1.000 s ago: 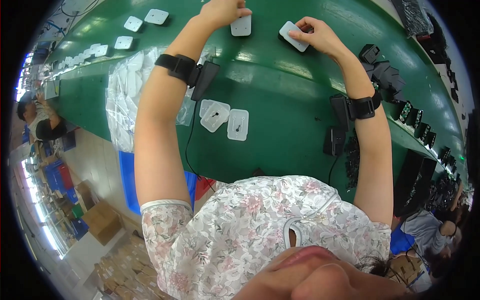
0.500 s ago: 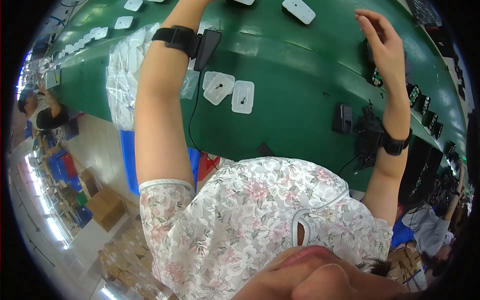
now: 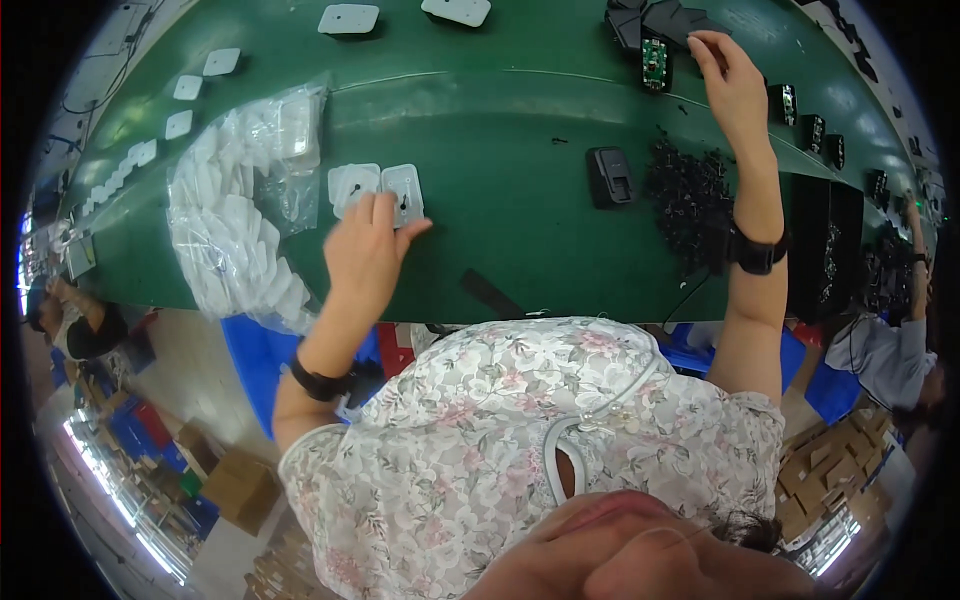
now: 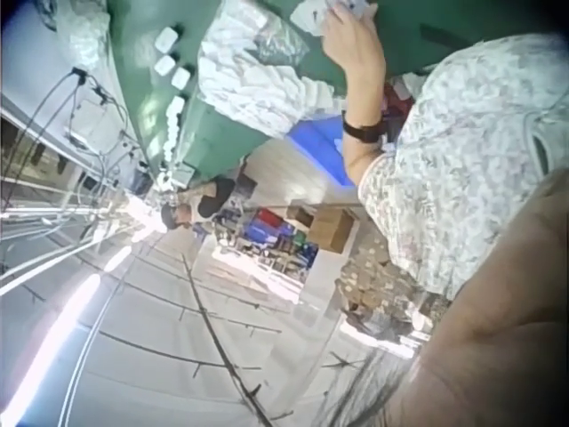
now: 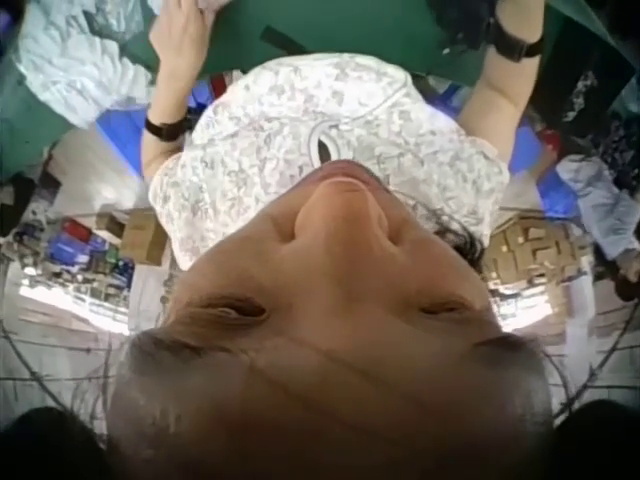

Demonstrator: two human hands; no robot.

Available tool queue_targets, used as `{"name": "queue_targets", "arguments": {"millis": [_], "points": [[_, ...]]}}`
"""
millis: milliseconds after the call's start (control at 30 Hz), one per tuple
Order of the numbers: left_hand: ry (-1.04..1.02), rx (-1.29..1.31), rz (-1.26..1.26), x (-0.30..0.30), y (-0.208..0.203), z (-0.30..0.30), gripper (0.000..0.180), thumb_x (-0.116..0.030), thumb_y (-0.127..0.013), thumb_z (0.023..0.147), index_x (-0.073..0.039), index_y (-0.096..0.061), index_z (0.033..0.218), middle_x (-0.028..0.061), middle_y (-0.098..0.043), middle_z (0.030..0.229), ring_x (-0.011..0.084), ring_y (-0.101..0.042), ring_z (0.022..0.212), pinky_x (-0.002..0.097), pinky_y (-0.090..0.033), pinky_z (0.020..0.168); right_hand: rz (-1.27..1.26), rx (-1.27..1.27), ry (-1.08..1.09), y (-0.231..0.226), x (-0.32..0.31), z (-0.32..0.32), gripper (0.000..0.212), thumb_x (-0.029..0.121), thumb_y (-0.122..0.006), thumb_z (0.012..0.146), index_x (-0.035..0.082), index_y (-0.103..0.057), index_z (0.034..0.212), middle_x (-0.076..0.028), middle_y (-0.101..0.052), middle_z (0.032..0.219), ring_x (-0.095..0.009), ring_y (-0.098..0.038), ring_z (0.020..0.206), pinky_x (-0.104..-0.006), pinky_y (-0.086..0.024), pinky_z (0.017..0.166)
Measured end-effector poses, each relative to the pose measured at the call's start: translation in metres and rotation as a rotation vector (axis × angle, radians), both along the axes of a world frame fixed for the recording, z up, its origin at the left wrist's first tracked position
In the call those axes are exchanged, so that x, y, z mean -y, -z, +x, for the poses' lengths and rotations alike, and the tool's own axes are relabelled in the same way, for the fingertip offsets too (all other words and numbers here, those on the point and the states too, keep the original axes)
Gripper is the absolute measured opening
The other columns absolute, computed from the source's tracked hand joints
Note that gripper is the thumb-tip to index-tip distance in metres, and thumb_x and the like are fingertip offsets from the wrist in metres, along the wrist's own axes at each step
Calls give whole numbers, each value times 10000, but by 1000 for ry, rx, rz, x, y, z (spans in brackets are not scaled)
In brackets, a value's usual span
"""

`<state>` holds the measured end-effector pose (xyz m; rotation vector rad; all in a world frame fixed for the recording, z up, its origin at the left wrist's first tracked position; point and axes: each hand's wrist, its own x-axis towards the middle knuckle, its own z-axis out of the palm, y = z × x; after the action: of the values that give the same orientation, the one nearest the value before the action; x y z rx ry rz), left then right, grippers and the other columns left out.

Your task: The person assembles electronic devices by picking up a white plastic cover, inserting a small black component into it, and pressing the cover onto a black base. They repeat this process, occasionally reaching into a blue bin for more covers and placing the assembled units on the green workbench.

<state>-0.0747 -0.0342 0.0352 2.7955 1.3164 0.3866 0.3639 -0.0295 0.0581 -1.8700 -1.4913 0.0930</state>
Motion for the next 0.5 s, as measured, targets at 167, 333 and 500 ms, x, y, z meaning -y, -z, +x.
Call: {"name": "queue_targets", "arguments": {"millis": [167,333,500], "points": [[-185,86,32,33,32,7,454,-338,-712,773,-51,-550,1085,106,-525,956,281,-544,855,340,-484,649,61,498,-105,-13,-48,-41,299,288,-686,820,50,-614,986,-98,-606,881,-256,-590,825,-352,-481,720],[-73,273,18,30,44,34,449,-162,-731,747,-40,-560,1143,123,-542,1003,301,-534,911,374,-472,748,-375,773,-158,12,-87,-50,448,369,-709,762,53,-591,1057,-187,-567,972,-357,-587,913,-430,-496,780],[-44,393,43,18,41,38,478,-111,-736,721,-36,-559,1158,129,-543,1051,300,-540,913,374,-469,767,-420,406,-26,-8,-108,-77,704,548,-647,776,14,-538,1222,-295,-503,1201,-417,-581,1028,-447,-495,871]]}}
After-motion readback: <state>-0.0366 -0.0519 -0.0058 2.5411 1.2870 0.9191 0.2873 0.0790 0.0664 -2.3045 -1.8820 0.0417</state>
